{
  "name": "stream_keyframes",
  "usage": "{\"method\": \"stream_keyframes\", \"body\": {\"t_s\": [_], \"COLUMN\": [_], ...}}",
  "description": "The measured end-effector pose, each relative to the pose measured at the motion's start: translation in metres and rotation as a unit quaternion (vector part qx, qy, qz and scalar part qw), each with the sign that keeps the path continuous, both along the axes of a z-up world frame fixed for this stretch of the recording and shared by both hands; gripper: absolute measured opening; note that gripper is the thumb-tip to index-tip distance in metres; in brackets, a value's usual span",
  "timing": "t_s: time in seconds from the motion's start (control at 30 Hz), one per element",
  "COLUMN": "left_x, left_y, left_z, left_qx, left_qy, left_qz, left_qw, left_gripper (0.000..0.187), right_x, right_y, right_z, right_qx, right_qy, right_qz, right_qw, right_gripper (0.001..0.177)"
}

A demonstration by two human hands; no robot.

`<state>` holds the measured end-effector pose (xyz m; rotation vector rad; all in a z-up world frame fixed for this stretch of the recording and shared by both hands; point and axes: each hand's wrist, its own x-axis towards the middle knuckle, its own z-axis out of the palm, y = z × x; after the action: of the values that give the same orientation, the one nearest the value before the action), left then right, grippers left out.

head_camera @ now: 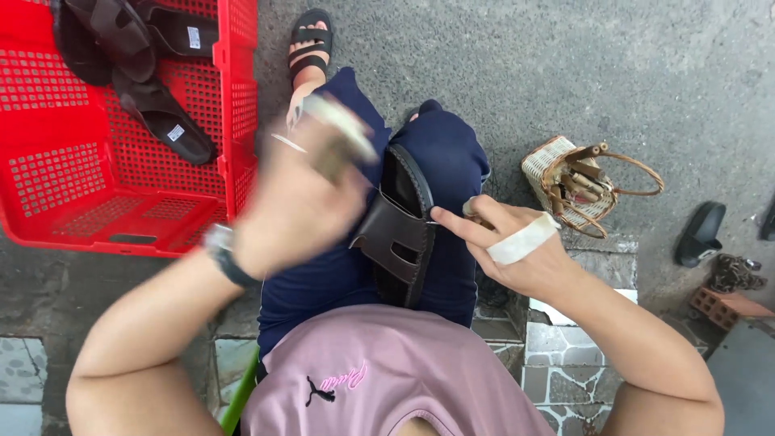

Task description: Hand-stitching the upper strap of a brown sandal to its sole using a needle and thick thread.

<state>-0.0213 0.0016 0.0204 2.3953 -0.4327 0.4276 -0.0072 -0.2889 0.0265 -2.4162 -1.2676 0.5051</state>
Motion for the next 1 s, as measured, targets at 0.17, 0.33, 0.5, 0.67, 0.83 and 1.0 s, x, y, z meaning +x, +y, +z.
{"method": "stream_keyframes", "body": {"t_s": [0.17, 0.33, 0.5, 0.67, 0.83, 1.0], "left_x": [-0.05, -0.051, -0.052, -0.042, -0.031, -0.037], "left_y": [-0.05, -0.064, -0.078, -0.062, -0.03, -0.036], "left_z": [-0.04, -0.051, -0.073, -0.055, -0.013, -0.017], "left_qx": [-0.122, -0.172, -0.216, -0.17, -0.426, -0.393], "left_qy": [0.176, 0.215, 0.217, 0.199, 0.301, 0.347], "left_qz": [-0.118, -0.09, -0.059, -0.103, -0.088, -0.075], "left_qw": [0.97, 0.957, 0.95, 0.96, 0.848, 0.849], "left_gripper": [0.054, 0.061, 0.069, 0.064, 0.016, 0.013], "right_x": [0.012, 0.006, -0.011, -0.018, -0.018, -0.032], "right_y": [0.003, 0.012, 0.015, 0.018, 0.019, 0.022], "right_z": [0.012, 0.031, 0.0, -0.02, -0.006, -0.02], "right_qx": [-0.069, -0.134, -0.141, -0.035, 0.001, 0.103], "right_qy": [-0.008, -0.091, -0.156, -0.05, 0.06, 0.099], "right_qz": [0.043, 0.072, 0.046, -0.021, -0.102, -0.174], "right_qw": [0.997, 0.984, 0.977, 0.998, 0.993, 0.974], "right_gripper": [0.04, 0.045, 0.05, 0.027, 0.024, 0.024]}}
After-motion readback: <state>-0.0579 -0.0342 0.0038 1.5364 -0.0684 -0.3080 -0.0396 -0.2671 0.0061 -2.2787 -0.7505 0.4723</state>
